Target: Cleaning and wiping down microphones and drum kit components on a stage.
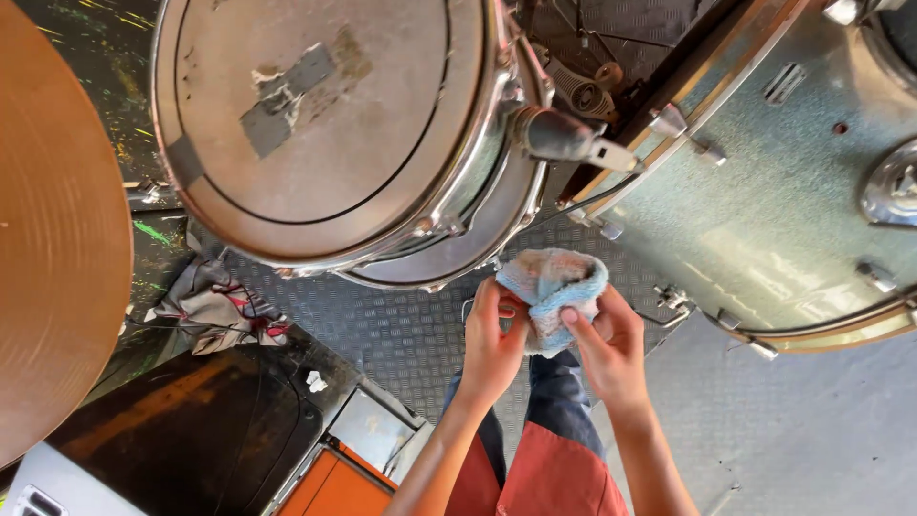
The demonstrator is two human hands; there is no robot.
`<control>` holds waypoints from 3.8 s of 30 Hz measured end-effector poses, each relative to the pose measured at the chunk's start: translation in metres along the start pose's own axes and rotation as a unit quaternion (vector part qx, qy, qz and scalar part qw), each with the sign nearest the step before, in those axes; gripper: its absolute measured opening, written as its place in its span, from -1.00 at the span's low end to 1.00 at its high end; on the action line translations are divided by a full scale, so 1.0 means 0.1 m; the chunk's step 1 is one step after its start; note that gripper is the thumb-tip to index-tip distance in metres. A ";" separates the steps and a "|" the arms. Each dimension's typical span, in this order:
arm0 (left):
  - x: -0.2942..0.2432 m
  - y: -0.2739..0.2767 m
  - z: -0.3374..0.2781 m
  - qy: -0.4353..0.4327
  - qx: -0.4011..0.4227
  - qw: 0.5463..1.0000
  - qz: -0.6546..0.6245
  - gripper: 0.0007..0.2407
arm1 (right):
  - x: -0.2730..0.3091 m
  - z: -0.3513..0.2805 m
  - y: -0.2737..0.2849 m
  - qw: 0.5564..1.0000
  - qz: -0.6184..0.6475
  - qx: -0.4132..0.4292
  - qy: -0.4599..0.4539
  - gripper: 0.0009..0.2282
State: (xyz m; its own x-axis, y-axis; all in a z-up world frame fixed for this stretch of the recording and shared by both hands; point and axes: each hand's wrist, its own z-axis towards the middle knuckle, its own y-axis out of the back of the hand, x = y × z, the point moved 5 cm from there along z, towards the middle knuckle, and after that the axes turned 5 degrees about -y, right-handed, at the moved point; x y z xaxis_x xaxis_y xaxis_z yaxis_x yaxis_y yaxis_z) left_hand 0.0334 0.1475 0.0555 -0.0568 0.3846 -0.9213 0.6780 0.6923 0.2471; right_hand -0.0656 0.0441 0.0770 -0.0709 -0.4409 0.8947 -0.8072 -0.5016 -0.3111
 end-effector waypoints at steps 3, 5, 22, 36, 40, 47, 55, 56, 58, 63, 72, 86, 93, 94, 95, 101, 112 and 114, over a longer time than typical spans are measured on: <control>0.16 0.22 -0.20 0.044 0.038 0.998 -0.035 -0.89 | -0.33 -0.24 -0.07 0.998 -0.050 -0.033 -0.006 -0.80; 0.25 0.37 -0.28 0.055 0.053 0.996 -0.049 -0.89 | -0.31 -0.31 -0.20 0.996 -0.084 -0.040 -0.010 -0.80; -0.36 0.36 0.06 -0.015 0.019 0.991 -0.131 -0.87 | 0.73 0.35 0.12 0.963 -0.270 -0.021 0.010 -0.93; -0.64 -0.91 1.26 -0.036 -0.166 0.910 -0.378 -0.39 | 1.29 2.15 0.32 0.853 -0.427 0.298 0.034 -0.75; -0.60 -1.07 1.27 -0.006 -0.181 0.884 -0.431 -0.47 | 1.22 2.29 0.03 0.803 -0.457 0.378 0.058 -0.54; -0.69 -1.16 1.27 0.011 -0.225 0.880 -0.419 -0.51 | 0.91 2.30 -0.22 0.825 -0.444 0.334 0.104 -0.72; -0.70 -1.20 1.28 0.000 -0.233 0.850 -0.472 -0.48 | 0.90 2.18 -0.01 0.822 -0.432 0.346 0.131 -0.72; -0.69 -1.21 1.29 0.012 -0.238 0.854 -0.462 -0.44 | 0.90 2.24 -0.14 0.810 -0.450 0.351 0.138 -0.70; -0.67 -1.21 1.28 0.025 -0.240 0.859 -0.451 -0.40 | 0.91 2.18 -0.20 0.798 -0.467 0.354 0.144 -0.69; -0.66 -1.30 1.24 0.020 -0.243 0.797 -0.552 -0.44 | 1.05 1.91 0.03 0.813 -0.453 0.329 0.158 -0.84; -0.63 -1.29 1.28 0.025 -0.254 0.812 -0.525 -0.44 | 0.88 2.02 0.22 0.821 -0.474 0.286 0.138 -0.80; -0.58 -1.32 1.28 0.046 -0.293 0.809 -0.507 -0.40 | 1.05 1.98 -0.09 0.813 -0.495 0.285 0.109 -0.77; -0.58 -1.17 1.37 0.012 -0.182 0.840 -0.511 -0.40 | 1.25 2.11 0.95 0.864 -0.465 0.134 0.137 -0.86; -0.56 -1.17 1.35 0.013 -0.181 0.840 -0.511 -0.40 | 1.25 2.18 0.89 0.864 -0.466 0.133 0.136 -0.86; -0.56 -1.16 1.34 0.002 -0.165 0.844 -0.510 -0.39 | 1.26 2.25 0.80 0.855 -0.469 0.153 0.161 -0.87; -0.32 -1.37 1.26 -0.043 -0.169 0.856 -0.487 -0.43 | 0.98 2.28 -0.11 0.830 -0.447 0.295 0.158 -0.77; -0.47 -1.36 1.32 -0.044 -0.170 0.892 -0.417 -0.41 | 1.08 2.30 -0.23 0.794 -0.510 0.292 0.156 -0.85; -0.48 -1.37 1.29 -0.047 -0.154 0.893 -0.421 -0.42 | 1.09 2.14 -0.05 0.783 -0.523 0.318 0.115 -0.84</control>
State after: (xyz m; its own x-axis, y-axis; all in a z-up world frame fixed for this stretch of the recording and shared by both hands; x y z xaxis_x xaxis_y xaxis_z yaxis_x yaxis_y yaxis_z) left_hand 0.0376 -0.0441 0.0269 -0.3797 -0.3931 -0.8375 0.1895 0.8530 -0.4863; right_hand 0.0559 -0.1609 0.1075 0.2719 0.5669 0.7777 -0.0449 -0.7997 0.5987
